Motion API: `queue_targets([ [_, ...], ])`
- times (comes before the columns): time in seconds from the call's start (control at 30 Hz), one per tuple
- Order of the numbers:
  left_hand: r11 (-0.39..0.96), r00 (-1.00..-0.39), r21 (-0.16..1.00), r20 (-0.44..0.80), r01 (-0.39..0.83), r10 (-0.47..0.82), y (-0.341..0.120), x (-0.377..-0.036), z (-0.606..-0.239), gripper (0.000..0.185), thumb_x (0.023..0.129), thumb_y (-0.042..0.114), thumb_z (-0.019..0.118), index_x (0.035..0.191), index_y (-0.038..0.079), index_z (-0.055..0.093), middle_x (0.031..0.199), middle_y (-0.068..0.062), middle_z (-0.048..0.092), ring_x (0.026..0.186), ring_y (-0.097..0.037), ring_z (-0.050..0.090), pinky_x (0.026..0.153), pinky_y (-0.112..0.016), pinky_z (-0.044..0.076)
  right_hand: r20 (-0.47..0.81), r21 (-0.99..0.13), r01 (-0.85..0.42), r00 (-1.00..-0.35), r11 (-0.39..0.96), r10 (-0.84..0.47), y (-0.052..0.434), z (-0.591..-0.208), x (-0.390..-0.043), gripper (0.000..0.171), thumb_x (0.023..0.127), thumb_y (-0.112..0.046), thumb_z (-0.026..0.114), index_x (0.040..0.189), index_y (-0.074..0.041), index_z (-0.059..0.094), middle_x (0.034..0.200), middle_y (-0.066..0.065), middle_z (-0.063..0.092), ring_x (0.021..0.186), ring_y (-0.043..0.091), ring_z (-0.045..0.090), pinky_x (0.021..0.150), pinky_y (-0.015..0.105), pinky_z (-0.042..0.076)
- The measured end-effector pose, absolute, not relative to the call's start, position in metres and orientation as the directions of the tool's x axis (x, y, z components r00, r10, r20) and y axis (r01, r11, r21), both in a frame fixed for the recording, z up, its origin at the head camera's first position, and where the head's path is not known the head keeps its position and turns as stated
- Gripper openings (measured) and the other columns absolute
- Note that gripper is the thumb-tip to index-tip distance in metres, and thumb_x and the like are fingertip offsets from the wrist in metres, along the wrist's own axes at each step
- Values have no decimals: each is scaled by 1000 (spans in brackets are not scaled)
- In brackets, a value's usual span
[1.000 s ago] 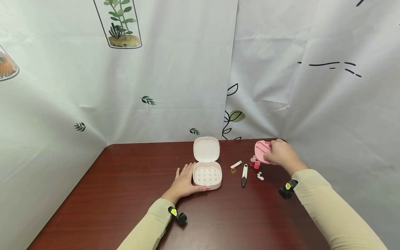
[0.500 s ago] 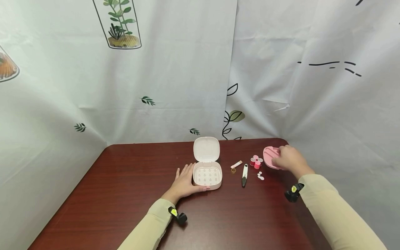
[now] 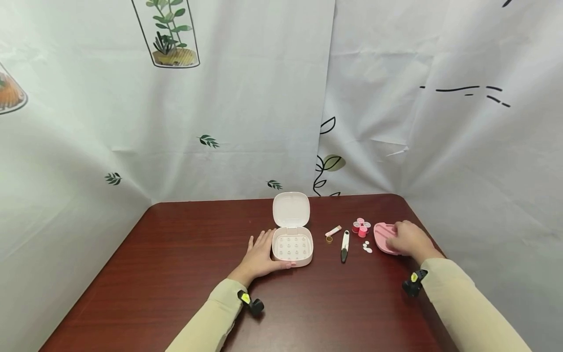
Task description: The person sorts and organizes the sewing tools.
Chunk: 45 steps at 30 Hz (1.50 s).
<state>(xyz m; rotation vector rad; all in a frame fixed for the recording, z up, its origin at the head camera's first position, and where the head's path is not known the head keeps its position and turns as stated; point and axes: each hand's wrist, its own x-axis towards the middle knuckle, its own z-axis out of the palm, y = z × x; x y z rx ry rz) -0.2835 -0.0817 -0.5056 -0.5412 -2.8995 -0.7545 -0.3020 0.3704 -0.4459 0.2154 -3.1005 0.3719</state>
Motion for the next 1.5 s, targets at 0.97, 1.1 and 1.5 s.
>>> queue_targets([
  [0.97, 815, -933, 454, 162, 359, 321, -82, -283, -504, 118, 72, 83, 65, 162, 21, 23, 162, -15, 34, 151, -39, 24, 118, -65, 8, 77, -336, -129, -991, 933, -110, 370, -453, -308, 45, 82, -21, 70, 111, 12, 61, 94, 25, 64, 86, 38, 60, 80, 56, 49],
  [1.1, 809, -931, 459, 167, 366, 326, -83, -283, -506, 112, 76, 80, 64, 162, 22, 23, 161, -16, 34, 150, -40, 25, 118, -66, 8, 150, -365, -178, -980, 914, -130, 364, -447, -314, 44, 90, -27, 69, 114, 9, 63, 98, 24, 66, 90, 39, 61, 82, 57, 48],
  [1.5, 813, -929, 450, 160, 369, 333, -83, -283, -507, 106, 78, 79, 62, 162, 26, 25, 161, -17, 34, 151, -40, 23, 118, -66, 8, 166, -383, -240, -968, 892, -189, 315, -434, -331, 46, 95, -27, 66, 125, 7, 62, 119, 28, 65, 112, 45, 60, 98, 61, 45],
])
